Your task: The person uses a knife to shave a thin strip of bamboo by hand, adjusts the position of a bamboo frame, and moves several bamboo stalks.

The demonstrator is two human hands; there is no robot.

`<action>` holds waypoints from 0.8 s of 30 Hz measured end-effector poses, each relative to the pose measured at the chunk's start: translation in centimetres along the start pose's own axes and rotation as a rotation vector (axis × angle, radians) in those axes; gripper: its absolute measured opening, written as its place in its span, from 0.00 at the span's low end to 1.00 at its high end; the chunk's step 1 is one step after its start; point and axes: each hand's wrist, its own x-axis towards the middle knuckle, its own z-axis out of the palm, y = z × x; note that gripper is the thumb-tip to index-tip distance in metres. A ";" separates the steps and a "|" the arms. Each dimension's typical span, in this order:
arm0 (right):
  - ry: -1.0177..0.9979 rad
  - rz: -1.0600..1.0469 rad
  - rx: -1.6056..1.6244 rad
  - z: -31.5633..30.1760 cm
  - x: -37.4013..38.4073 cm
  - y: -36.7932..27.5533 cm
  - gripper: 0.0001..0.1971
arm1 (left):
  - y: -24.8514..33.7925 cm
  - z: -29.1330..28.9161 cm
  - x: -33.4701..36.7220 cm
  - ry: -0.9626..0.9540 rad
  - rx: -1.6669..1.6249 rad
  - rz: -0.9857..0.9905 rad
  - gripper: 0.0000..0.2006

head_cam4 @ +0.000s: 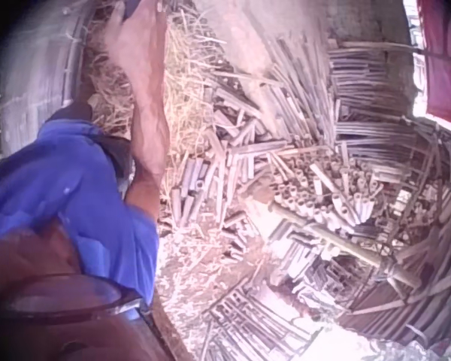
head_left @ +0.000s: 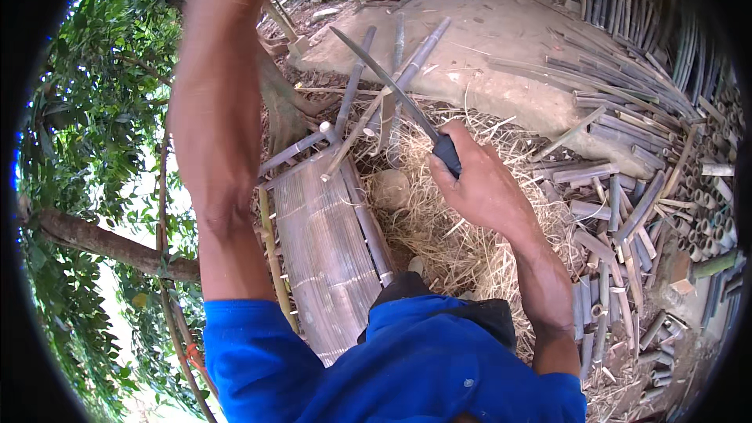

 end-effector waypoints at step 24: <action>-0.095 0.050 -0.062 0.0 7.0 5.8 0.14 | -12.6 12.1 -15.2 -0.671 -0.074 -0.145 0.17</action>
